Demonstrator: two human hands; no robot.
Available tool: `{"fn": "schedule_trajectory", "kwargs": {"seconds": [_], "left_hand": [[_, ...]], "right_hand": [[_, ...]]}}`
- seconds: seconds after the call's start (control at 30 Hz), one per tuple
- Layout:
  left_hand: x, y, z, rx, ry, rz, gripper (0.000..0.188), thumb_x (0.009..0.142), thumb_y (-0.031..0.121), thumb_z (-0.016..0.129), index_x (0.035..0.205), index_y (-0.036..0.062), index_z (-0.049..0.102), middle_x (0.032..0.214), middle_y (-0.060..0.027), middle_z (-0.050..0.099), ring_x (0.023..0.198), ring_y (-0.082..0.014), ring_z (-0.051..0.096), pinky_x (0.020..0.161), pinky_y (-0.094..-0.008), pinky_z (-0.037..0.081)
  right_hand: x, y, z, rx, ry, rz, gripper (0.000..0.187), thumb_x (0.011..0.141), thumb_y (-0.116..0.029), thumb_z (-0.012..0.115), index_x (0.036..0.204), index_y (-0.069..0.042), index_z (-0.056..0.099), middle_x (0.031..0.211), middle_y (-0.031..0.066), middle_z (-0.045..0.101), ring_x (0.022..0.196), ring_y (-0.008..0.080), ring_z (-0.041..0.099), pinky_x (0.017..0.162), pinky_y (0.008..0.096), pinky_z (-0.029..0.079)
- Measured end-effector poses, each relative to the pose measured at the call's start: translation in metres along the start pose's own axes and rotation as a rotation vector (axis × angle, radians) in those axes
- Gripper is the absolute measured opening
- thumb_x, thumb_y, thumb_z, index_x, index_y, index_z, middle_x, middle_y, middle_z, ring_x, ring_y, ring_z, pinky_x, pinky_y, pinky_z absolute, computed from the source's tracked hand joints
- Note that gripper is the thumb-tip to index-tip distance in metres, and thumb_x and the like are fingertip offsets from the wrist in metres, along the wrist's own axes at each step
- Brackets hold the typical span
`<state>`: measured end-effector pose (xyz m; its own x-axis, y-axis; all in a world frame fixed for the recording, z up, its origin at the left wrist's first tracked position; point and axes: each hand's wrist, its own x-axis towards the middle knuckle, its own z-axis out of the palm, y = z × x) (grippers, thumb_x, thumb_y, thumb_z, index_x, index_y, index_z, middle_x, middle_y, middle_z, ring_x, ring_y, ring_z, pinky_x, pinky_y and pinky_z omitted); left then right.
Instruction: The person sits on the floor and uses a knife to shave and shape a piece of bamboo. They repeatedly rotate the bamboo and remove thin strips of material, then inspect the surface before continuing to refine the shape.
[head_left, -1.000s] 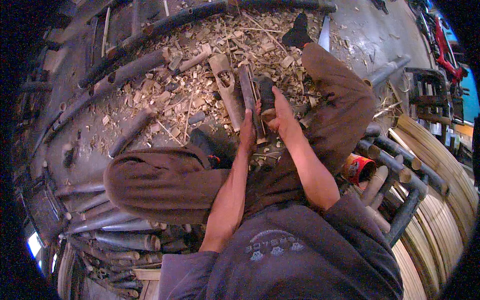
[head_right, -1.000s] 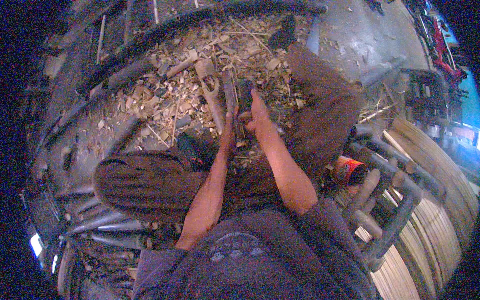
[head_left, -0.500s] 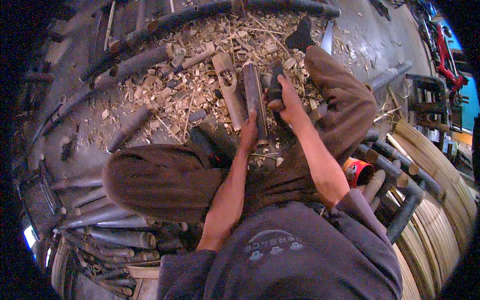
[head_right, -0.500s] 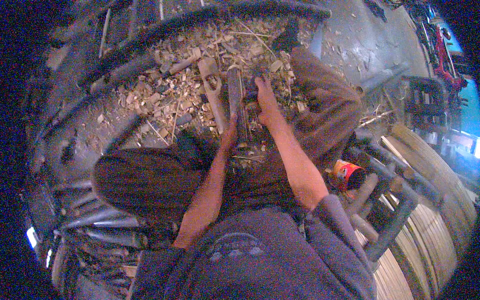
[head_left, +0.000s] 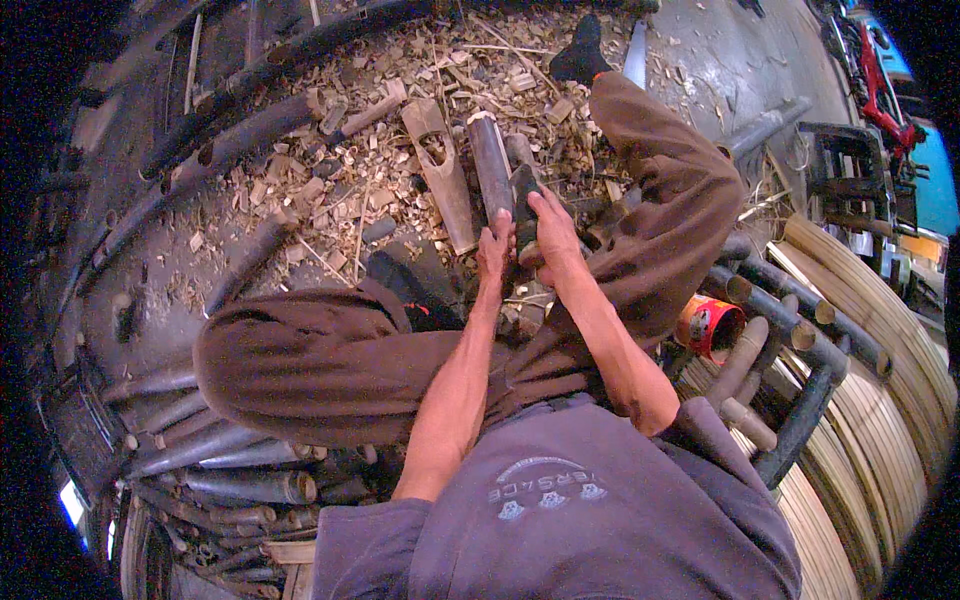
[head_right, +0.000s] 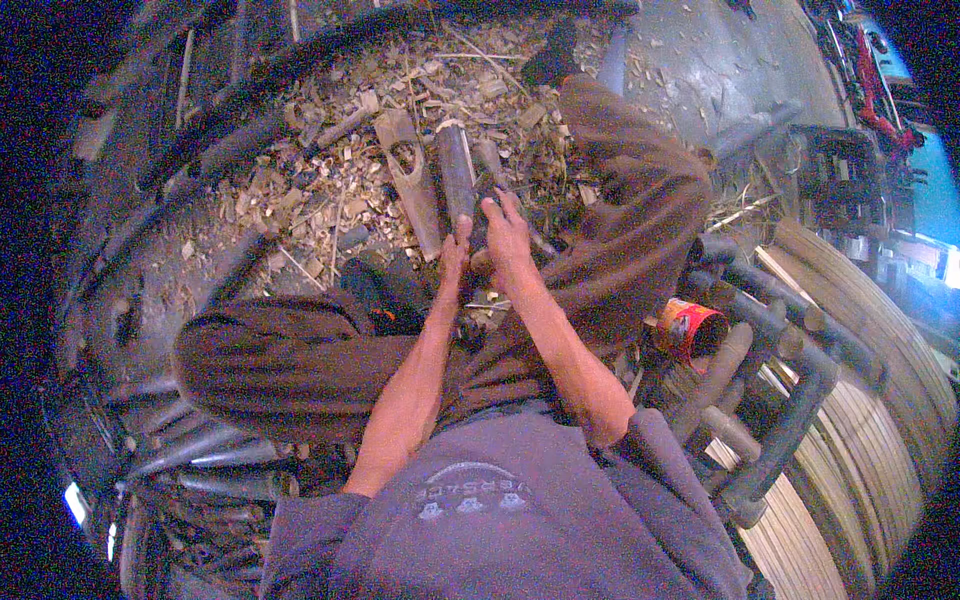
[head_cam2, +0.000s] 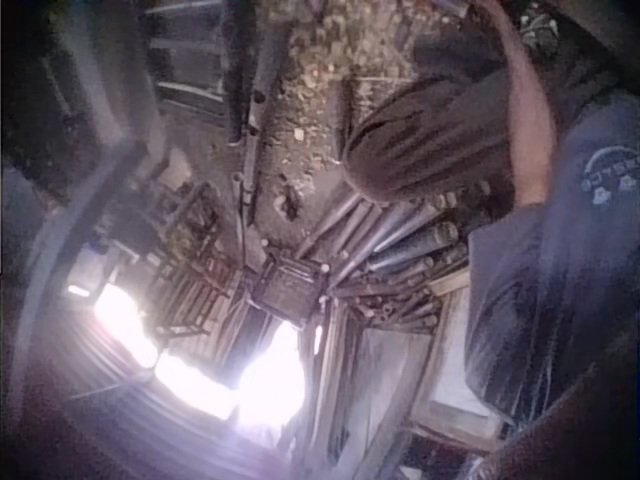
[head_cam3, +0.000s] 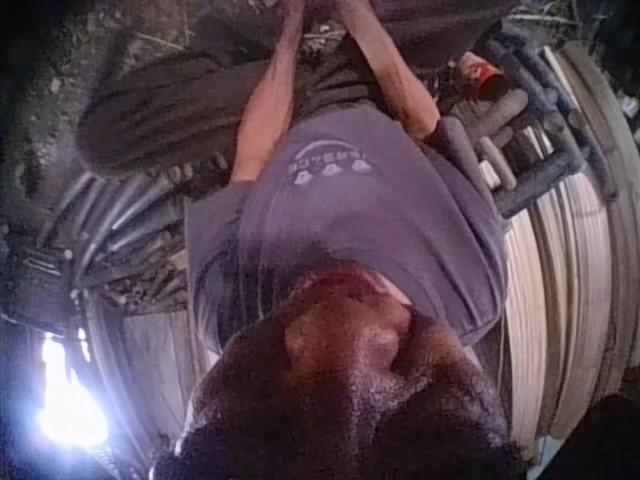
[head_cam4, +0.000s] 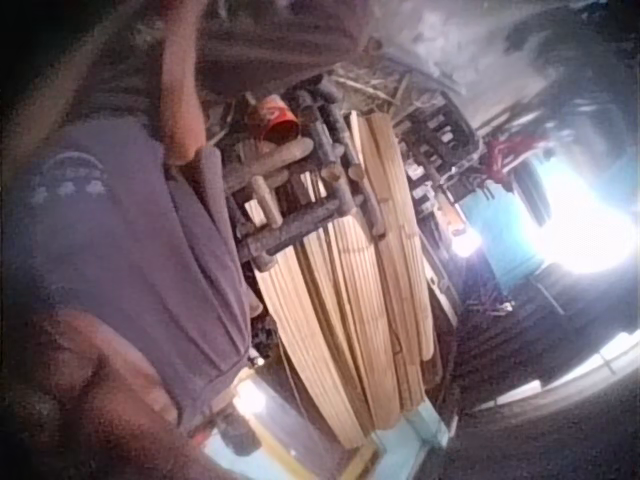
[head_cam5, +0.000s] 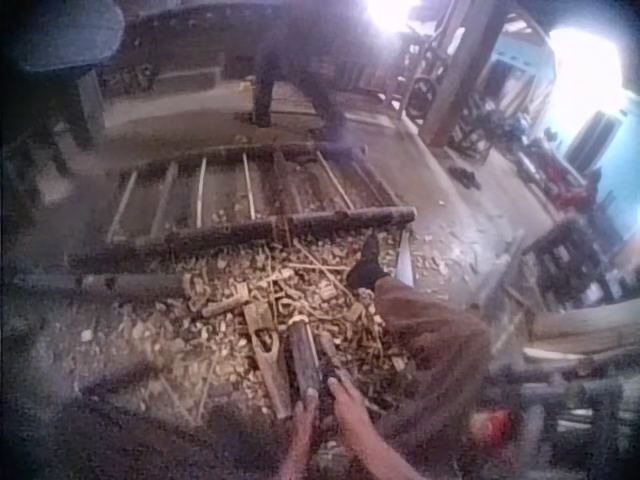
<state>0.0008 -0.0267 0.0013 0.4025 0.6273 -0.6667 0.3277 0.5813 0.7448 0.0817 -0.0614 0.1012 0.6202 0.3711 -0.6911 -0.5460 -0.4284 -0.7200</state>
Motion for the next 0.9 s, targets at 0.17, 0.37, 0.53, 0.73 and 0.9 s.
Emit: {"fn": "schedule_trajectory", "kwargs": {"seconds": [0.17,0.37,0.53,0.73,0.9], "left_hand": [[0.017,-0.007,0.002,0.120,0.017,0.048,0.061,0.087,0.061,0.051,0.087,0.0009,0.062,0.067,-0.0047,0.055,0.059,-0.0169,0.050,0.054,-0.0342,0.039],[0.062,-0.079,0.003,-0.254,-0.065,0.303,0.073,0.089,0.062,0.044,0.107,-0.0069,0.060,0.095,-0.0173,0.062,0.091,-0.0289,0.056,0.078,-0.0374,0.043],[0.044,-0.052,0.008,0.035,-0.057,0.105,0.079,0.089,0.066,0.039,0.113,-0.0066,0.059,0.105,-0.0235,0.062,0.104,-0.0336,0.057,0.086,-0.0378,0.043],[0.023,-0.019,-0.004,0.193,0.000,0.076,0.086,0.088,0.070,0.031,0.119,-0.0055,0.057,0.111,-0.0275,0.061,0.111,-0.0399,0.055,0.093,-0.0429,0.040],[0.036,-0.016,-0.031,0.162,-0.007,0.023,0.075,0.091,0.064,0.036,0.121,-0.0025,0.056,0.107,-0.0222,0.063,0.103,-0.0345,0.060,0.091,-0.0437,0.045]], "right_hand": [[0.011,-0.010,0.012,-0.039,0.117,-0.125,0.045,0.088,-0.026,0.060,0.129,-0.007,0.055,0.130,0.0149,0.054,0.118,0.0254,0.051,0.099,0.0341,0.039],[0.033,-0.026,0.024,-0.023,-0.012,-0.033,0.054,0.085,-0.035,0.060,0.134,-0.014,0.050,0.130,0.0124,0.054,0.117,0.0244,0.048,0.097,0.0370,0.037],[0.065,-0.025,0.025,-0.002,0.111,-0.175,0.045,0.085,-0.023,0.061,0.128,-0.008,0.057,0.104,0.0099,0.065,0.091,0.0211,0.058,0.082,0.0359,0.046],[0.139,-0.030,0.048,0.161,-0.070,-0.047,0.024,0.091,-0.032,0.052,0.093,-0.008,0.055,0.061,0.0102,0.057,0.042,0.0229,0.052,0.041,0.0369,0.045],[0.137,-0.060,0.035,0.584,-0.354,0.267,0.027,0.092,-0.030,0.052,0.097,-0.004,0.048,0.072,0.0095,0.056,0.056,0.0207,0.056,0.046,0.0329,0.048]]}}
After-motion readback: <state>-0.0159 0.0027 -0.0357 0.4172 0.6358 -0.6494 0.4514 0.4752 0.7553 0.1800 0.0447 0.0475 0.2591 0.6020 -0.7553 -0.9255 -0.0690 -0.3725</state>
